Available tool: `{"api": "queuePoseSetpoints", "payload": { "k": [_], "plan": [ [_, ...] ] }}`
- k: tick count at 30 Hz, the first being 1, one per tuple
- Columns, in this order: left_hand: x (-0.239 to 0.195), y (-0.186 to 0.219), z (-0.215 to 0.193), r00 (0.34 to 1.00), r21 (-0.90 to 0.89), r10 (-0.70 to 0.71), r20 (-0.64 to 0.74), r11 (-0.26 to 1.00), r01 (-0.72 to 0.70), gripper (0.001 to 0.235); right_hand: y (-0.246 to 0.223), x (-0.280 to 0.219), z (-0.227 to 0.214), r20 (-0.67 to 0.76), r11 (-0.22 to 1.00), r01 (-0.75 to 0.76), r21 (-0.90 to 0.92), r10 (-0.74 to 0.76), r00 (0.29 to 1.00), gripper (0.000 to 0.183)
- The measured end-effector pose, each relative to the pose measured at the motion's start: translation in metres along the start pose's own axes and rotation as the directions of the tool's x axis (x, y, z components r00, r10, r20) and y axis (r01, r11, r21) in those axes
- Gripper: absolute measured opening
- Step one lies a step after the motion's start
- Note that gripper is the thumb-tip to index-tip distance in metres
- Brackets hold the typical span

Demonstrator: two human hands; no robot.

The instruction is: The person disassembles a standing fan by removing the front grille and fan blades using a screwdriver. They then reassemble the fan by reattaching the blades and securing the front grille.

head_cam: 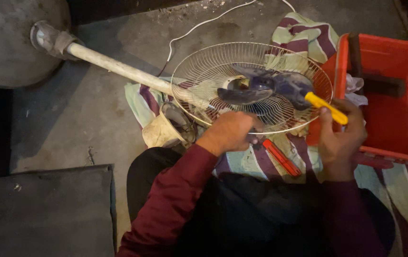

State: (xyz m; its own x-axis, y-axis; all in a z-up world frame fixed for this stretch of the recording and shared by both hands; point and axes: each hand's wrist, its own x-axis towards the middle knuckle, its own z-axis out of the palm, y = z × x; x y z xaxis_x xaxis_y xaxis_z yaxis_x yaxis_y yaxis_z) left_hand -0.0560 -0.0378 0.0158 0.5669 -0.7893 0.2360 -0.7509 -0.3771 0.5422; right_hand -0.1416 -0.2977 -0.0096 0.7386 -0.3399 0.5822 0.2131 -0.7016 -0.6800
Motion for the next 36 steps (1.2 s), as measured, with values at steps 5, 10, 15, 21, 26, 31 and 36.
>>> {"api": "queuePoseSetpoints", "payload": {
  "k": [5, 10, 15, 21, 26, 31, 36],
  "plan": [
    [-0.002, -0.003, -0.017, 0.985, 0.035, 0.039, -0.166, 0.999, -0.033, 0.024, 0.001, -0.007, -0.002, -0.004, 0.989, -0.05, 0.138, 0.051, 0.999, 0.013],
    [-0.003, 0.001, -0.044, 0.94, -0.09, -0.083, -0.33, 0.994, 0.056, 0.016, 0.018, -0.008, -0.004, -0.139, 0.922, -0.082, 0.378, 0.144, 0.98, 0.017],
    [-0.001, 0.006, -0.063, 0.844, -0.229, -0.157, -0.512, 0.973, 0.042, 0.017, 0.035, -0.007, -0.01, -0.433, 0.915, 0.016, 0.404, 0.176, 0.884, 0.031],
    [-0.005, 0.023, -0.086, 0.795, -0.248, -0.185, -0.577, 0.968, 0.045, 0.016, 0.029, -0.009, -0.015, -0.502, 0.879, 0.03, 0.477, 0.243, 0.83, 0.036],
    [-0.005, 0.049, -0.103, 0.855, -0.2, -0.212, -0.474, 0.971, 0.13, 0.014, 0.018, -0.012, -0.008, -0.421, 0.906, -0.011, 0.424, 0.208, 0.883, 0.032],
    [0.032, 0.049, -0.119, 0.923, -0.088, -0.041, -0.382, 0.996, 0.007, 0.009, 0.024, -0.015, 0.005, -0.425, 0.918, 0.029, 0.395, 0.154, 0.892, 0.033],
    [0.081, 0.017, -0.114, 0.939, 0.01, -0.002, -0.344, 1.0, 0.006, 0.011, 0.036, -0.019, -0.001, -0.492, 0.997, 0.069, 0.045, -0.038, 0.87, 0.037]
  ]
}}
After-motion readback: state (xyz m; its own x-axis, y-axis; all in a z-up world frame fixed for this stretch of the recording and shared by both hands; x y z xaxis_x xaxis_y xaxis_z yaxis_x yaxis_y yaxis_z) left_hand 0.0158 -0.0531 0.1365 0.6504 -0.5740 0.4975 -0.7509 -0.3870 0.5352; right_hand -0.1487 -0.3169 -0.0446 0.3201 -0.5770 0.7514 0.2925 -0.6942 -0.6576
